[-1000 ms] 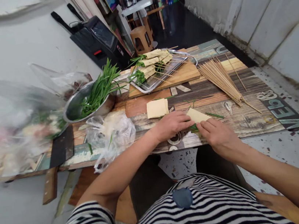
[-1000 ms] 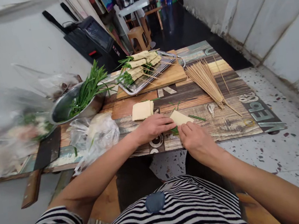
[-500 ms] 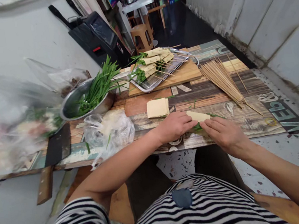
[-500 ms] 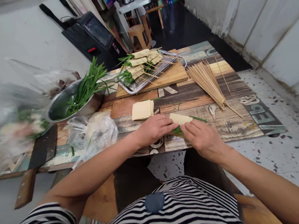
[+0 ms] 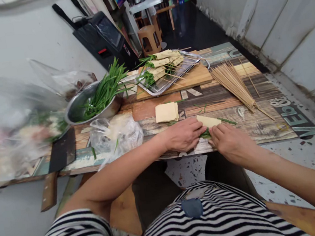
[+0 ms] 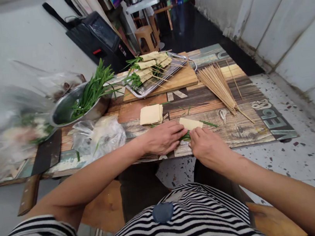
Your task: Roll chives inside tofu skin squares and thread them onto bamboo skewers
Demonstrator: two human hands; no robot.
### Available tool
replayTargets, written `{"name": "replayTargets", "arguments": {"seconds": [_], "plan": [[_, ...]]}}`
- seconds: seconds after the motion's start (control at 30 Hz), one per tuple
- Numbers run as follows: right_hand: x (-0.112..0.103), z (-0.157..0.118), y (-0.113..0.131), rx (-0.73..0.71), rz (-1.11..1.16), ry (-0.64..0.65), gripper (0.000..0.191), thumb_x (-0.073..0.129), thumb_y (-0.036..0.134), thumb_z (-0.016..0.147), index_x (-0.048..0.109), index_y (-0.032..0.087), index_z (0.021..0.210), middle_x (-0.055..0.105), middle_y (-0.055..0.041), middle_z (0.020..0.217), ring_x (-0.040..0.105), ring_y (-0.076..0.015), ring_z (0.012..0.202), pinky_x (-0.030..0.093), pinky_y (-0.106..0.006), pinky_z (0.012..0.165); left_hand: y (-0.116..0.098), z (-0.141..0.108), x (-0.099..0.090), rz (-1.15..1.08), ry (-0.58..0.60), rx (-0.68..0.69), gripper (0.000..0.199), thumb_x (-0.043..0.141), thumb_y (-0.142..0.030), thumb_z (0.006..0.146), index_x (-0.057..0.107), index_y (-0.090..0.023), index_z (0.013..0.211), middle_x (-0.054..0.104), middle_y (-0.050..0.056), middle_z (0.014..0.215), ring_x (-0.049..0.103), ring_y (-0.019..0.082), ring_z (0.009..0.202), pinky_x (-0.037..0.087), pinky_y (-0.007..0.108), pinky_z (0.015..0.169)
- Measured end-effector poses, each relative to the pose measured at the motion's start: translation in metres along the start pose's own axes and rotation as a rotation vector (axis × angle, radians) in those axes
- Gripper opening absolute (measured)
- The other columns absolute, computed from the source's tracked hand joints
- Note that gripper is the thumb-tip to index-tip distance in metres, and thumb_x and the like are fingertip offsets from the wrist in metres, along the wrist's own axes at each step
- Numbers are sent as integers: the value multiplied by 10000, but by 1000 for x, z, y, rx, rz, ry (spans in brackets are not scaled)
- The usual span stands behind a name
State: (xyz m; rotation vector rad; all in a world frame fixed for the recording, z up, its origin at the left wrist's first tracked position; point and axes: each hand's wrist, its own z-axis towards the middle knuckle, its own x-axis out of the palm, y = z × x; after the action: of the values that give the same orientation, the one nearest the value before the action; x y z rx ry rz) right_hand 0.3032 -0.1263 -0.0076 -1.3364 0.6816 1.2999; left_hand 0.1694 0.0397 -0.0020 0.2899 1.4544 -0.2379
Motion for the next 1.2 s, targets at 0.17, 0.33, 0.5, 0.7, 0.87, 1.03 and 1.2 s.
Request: {"name": "replayTargets", "arguments": {"seconds": [0.17, 0.33, 0.5, 0.7, 0.87, 1.03, 1.2], "plan": [[5, 6, -1, 18, -46, 31, 178, 476, 43, 787, 648, 85, 761, 594, -143, 726, 460, -226, 693, 294, -355, 622, 3, 3, -2, 47, 13, -72, 365, 368, -377, 968, 586, -118, 1106, 599, 125, 1027, 526, 216, 889, 392, 336, 756], [4, 4, -16, 85, 147, -67, 228, 476, 173, 903, 631, 134, 741, 587, -68, 713, 472, -175, 697, 299, -315, 631, -4, 4, 6, 32, -94, -134, 388, 444, -467, 931, 604, -140, 1065, 614, 98, 956, 537, 207, 912, 371, 329, 785], [5, -2, -26, 163, 316, -114, 254, 466, 235, 933, 648, 169, 767, 591, -42, 750, 466, -152, 725, 303, -284, 635, -26, 4, 16, 95, -222, -290, 286, 383, -298, 977, 621, -140, 963, 616, 53, 814, 536, 170, 826, 335, 362, 892], [12, -8, -25, 129, 321, -117, 246, 507, 341, 912, 659, 159, 848, 572, -63, 814, 468, -175, 799, 325, -296, 690, -33, 5, 13, 39, -203, -371, 255, 372, -216, 979, 622, -168, 988, 628, 27, 784, 544, 152, 807, 278, 387, 915], [18, -6, -26, 161, 366, -168, 292, 467, 273, 932, 645, 161, 731, 548, -43, 736, 453, -153, 721, 317, -284, 658, -37, 7, 8, -13, -194, -417, 286, 353, -196, 975, 638, -176, 952, 618, 30, 779, 535, 153, 809, 245, 390, 860], [24, 1, -37, 160, 630, -171, 281, 519, 240, 899, 684, 151, 690, 575, -47, 707, 494, -147, 705, 351, -259, 634, -47, 9, 8, -54, -279, -511, 303, 490, -427, 924, 664, -180, 915, 633, 52, 874, 536, 178, 861, 248, 377, 787], [23, 6, -46, 155, 756, -136, 246, 527, 221, 876, 713, 152, 731, 616, -55, 721, 540, -145, 694, 378, -250, 630, -45, 11, 14, 4, -276, -566, 282, 466, -388, 949, 671, -196, 958, 607, 32, 768, 536, 154, 777, 270, 347, 736]]}}
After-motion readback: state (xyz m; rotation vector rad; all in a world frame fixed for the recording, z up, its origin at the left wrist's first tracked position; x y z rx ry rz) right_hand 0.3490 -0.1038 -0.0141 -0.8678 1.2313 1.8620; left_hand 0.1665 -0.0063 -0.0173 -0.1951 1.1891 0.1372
